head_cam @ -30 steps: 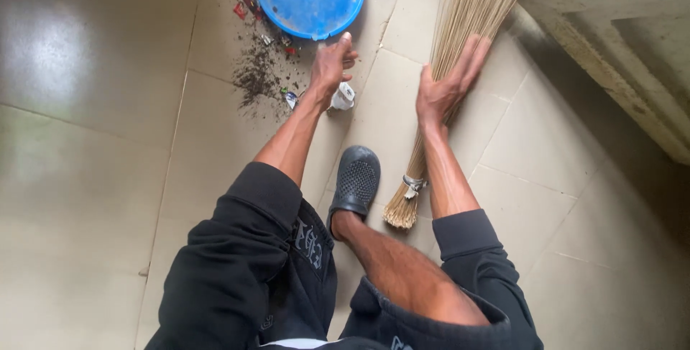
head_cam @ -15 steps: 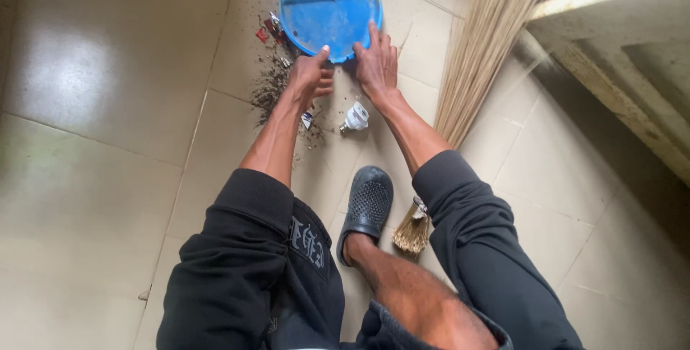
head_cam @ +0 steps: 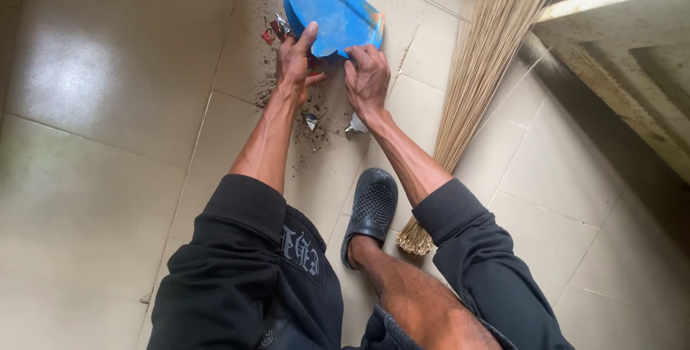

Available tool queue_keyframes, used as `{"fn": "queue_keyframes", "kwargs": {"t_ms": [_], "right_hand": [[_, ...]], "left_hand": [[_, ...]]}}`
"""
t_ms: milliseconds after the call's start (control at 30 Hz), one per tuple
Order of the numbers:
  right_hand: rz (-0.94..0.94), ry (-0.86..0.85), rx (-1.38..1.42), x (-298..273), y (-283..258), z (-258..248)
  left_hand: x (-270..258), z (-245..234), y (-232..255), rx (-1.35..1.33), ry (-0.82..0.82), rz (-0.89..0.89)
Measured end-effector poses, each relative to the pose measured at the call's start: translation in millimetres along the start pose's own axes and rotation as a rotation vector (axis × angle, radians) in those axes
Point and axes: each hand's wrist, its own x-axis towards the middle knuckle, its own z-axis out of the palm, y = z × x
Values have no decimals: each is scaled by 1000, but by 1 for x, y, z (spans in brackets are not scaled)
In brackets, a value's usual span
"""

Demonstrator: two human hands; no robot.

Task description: The person picks up a light bulb from a dustpan, separates a small component from it, and then sweeps debris into the dustpan using a bundle of straw.

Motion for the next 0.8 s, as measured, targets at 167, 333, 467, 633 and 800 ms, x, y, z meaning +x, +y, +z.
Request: {"fn": "queue_keyframes", "kwargs": {"t_ms": [167, 333, 467, 633, 800], "right_hand": [[-35, 3, 7, -12, -11, 7], [-32, -100, 65, -18, -18, -2], [-58, -152, 221, -24, -21, -14], [73, -52, 284, -36, -14, -28], [238, 144, 400, -42, 8, -49]], "left_hand": [[-21, 13, 10, -135, -120, 152], [-27, 12, 10, -48, 32, 166], [-27, 1, 13, 224, 198, 323], [-38, -8, 24, 266, 210, 255], [-43, -3, 21, 262, 94, 312]]}}
